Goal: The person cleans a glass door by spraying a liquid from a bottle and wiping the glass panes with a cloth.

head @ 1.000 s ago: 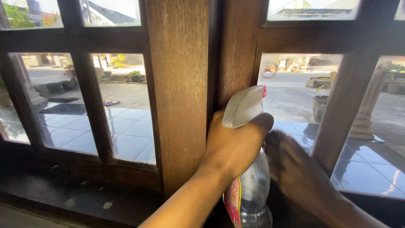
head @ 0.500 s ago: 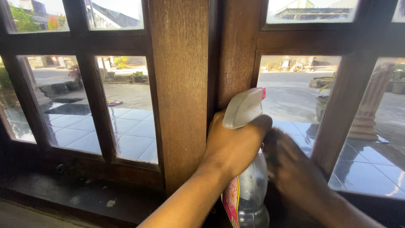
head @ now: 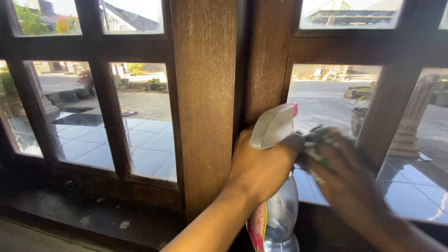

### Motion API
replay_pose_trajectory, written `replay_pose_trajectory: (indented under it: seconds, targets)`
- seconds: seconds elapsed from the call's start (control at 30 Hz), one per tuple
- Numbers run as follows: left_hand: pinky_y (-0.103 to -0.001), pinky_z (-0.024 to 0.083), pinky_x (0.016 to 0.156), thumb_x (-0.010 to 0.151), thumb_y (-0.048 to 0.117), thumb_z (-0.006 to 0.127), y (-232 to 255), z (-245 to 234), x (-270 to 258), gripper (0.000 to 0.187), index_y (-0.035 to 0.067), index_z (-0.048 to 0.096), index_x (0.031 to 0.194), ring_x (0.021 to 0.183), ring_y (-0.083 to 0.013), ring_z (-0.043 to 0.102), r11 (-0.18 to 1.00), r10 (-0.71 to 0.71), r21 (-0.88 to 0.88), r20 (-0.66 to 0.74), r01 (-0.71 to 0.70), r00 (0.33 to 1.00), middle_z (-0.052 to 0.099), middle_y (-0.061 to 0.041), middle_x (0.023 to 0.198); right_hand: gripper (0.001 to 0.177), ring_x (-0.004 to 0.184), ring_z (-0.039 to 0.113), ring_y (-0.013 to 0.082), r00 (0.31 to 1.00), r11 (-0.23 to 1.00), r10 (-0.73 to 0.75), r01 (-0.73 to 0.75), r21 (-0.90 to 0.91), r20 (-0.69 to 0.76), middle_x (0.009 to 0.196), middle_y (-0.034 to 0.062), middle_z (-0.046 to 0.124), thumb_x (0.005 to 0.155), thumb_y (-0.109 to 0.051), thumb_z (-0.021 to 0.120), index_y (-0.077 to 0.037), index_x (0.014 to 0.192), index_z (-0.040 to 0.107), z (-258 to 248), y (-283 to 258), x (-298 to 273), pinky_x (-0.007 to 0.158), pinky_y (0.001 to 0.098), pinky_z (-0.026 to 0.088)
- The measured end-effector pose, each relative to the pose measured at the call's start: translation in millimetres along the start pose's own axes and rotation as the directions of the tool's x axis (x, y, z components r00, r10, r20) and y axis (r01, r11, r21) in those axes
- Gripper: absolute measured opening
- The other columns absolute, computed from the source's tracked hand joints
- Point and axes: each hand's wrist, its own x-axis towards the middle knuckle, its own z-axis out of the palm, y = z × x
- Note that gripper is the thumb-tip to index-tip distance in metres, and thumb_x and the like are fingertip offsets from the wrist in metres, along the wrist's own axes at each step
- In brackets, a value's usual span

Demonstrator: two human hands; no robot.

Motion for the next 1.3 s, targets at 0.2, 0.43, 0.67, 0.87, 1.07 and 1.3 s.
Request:
replay_pose_trajectory:
  seconds: [0.2,0.43,0.67,0.87,1.07,1.3]
  targets:
    - [-0.037,0.056,0.068,0.073,0.029,0.061,-0.2,1.8,-3.1,0.034,0.004,0.074,0.093,0.069,-0.0208,0.072,1.000,0.008,-0.007,-0.042,-0.009,0.999,0.075,-0.013,0.074,0.048,0.148,0.040,0.0372,0.964,0.978,-0.207,0.209,0.002,0.169,0.148,0.0189,0.053,0.060,-0.029,0.074,-0.020,0.108,0.074,25.5,-23.0,-27.1,0.120,0.0478,0.028]
    - [-0.037,0.056,0.062,0.075,0.026,0.060,8.2,-0.2,-5.4,0.033,0.003,0.073,0.093,0.064,-0.0197,0.068,0.997,-0.068,-0.049,0.002,0.068,0.998,0.071,-0.011,0.070,0.058,0.134,0.046,0.0380,0.950,0.949,-0.312,0.312,0.050,-0.006,0.137,0.0132,0.057,0.068,-0.015,0.070,-0.017,0.125,0.072,-7.7,19.4,-32.7,0.118,0.0533,0.032]
    - [-0.037,0.055,0.057,0.076,0.020,0.063,10.9,0.1,0.5,0.026,-0.002,0.070,0.088,0.059,-0.0188,0.065,0.987,-0.051,-0.151,0.005,0.051,0.999,0.068,-0.012,0.068,0.048,0.134,0.050,0.0373,0.930,0.972,0.223,-0.188,0.143,-0.291,0.135,0.0183,0.056,0.080,-0.011,0.078,-0.007,0.126,0.070,-53.4,33.3,55.6,0.114,0.0511,0.042]
    - [-0.037,0.055,0.057,0.076,0.020,0.063,17.0,-1.4,5.1,0.024,-0.002,0.071,0.082,0.056,-0.0198,0.067,0.990,-0.011,-0.138,-0.013,0.009,1.000,0.069,-0.013,0.063,0.037,0.135,0.049,0.0395,0.940,0.997,0.071,-0.060,0.043,-0.335,0.131,0.0173,0.057,0.074,-0.014,0.079,-0.009,0.109,0.068,-28.2,23.7,66.1,0.109,0.0521,0.046]
    - [-0.036,0.057,0.061,0.078,0.023,0.060,33.5,-4.2,16.8,0.025,0.002,0.073,0.084,0.058,-0.0185,0.070,0.996,0.077,-0.052,-0.023,-0.078,0.997,0.072,-0.010,0.065,0.057,0.131,0.048,0.0400,0.982,0.989,-0.142,0.146,0.026,-0.124,0.123,0.0125,0.059,0.063,-0.019,0.080,-0.020,0.119,0.070,-32.9,43.0,40.3,0.106,0.0539,0.046]
    - [-0.039,0.056,0.061,0.076,0.022,0.062,50.5,-9.9,20.6,0.026,0.001,0.071,0.088,0.059,-0.0222,0.069,0.995,0.045,-0.082,-0.042,-0.049,0.998,0.071,-0.014,0.068,0.058,0.133,0.044,0.0478,0.876,0.960,0.279,-0.250,0.126,-0.392,0.132,0.0249,0.052,0.070,-0.010,0.078,-0.003,0.126,0.067,-45.2,19.1,91.6,0.112,0.0550,0.038]
